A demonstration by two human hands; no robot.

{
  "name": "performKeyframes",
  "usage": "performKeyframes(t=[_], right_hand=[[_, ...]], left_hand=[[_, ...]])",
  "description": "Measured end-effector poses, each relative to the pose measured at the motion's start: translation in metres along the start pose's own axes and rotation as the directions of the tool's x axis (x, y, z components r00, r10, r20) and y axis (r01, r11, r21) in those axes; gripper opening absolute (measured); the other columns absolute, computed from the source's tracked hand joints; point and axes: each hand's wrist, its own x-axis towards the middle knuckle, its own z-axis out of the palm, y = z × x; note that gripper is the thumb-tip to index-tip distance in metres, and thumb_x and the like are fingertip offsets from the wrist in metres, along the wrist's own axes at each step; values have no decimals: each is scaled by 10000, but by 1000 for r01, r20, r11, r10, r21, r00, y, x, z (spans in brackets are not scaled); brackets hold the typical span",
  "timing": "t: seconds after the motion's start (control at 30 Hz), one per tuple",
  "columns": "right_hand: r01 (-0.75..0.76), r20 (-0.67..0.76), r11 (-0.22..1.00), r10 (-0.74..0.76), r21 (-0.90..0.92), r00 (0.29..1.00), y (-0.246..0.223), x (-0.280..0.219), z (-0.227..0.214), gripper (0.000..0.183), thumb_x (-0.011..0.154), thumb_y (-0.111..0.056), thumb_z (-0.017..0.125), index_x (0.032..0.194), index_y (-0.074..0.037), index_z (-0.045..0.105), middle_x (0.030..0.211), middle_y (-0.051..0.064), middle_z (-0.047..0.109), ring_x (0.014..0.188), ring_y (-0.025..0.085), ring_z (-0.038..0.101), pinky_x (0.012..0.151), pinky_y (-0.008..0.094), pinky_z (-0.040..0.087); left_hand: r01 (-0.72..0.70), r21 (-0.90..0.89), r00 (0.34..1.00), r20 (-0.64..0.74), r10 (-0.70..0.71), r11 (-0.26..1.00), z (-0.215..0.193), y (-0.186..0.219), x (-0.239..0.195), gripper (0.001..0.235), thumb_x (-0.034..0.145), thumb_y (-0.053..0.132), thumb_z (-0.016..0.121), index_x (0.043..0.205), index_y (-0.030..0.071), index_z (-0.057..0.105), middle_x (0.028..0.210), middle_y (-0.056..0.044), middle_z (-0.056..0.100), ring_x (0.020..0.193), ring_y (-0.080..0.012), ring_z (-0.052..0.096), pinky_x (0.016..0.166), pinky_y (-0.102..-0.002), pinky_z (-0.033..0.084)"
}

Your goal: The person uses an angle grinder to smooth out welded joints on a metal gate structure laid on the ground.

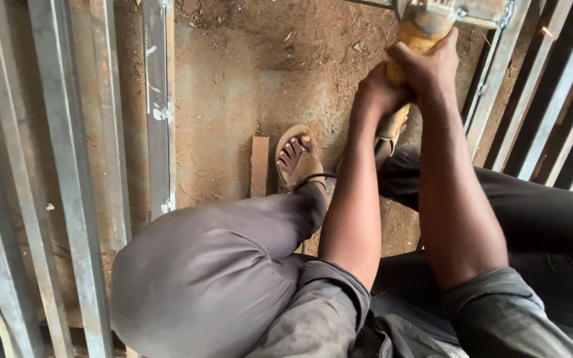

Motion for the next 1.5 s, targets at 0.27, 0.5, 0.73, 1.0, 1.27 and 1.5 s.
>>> performKeyframes(t=[0.27,0.5,0.73,1.0,1.27,1.5], right_hand=[[182,-25,982,-183,-54,983,12,16,15,852,834,-304,954,1400,-6,391,1263,215,692,1123,298,752,936,385,664],[162,-6,981,-164,-108,986,-2,27,10,943,787,-295,959,1445,-9,346,1248,229,676,1102,327,736,920,396,628],[211,-65,946,-233,-244,970,17,45,6,869,810,-343,1007,1354,9,428,1237,242,689,1091,331,748,915,396,645],[208,80,968,-198,-143,977,-4,25,16,788,842,-301,926,1356,12,417,1245,215,669,1084,298,753,878,377,638],[309,46,914,-308,-262,950,6,28,7,781,827,-368,959,1352,-8,507,1242,211,722,1107,303,755,938,386,626],[219,-7,950,-227,-220,974,9,18,-2,912,766,-371,959,1385,13,410,1170,245,716,1037,339,738,916,405,608]], left_hand=[[94,35,993,-81,-91,995,-18,9,-3,596,568,338,892,1090,109,717,1039,-96,797,925,-224,785,861,-373,618],[5,37,998,-64,-2,999,-13,1,24,603,631,412,858,1125,82,756,1095,-137,802,1000,-266,777,868,-393,618],[13,-105,993,-117,-25,994,2,-8,27,588,707,434,819,1168,82,724,1106,-154,785,1038,-272,751,885,-400,593],[-42,-224,995,-95,21,974,-8,-16,23,579,628,313,866,1122,63,696,1054,-139,808,954,-262,802,841,-405,645],[-48,-243,986,-164,8,969,1,-5,14,652,597,291,908,1148,54,651,1059,-159,770,963,-273,758,824,-413,605],[-95,-166,993,-82,83,981,7,-9,9,572,652,336,850,1118,25,737,1017,-162,820,955,-269,804,813,-399,633]])
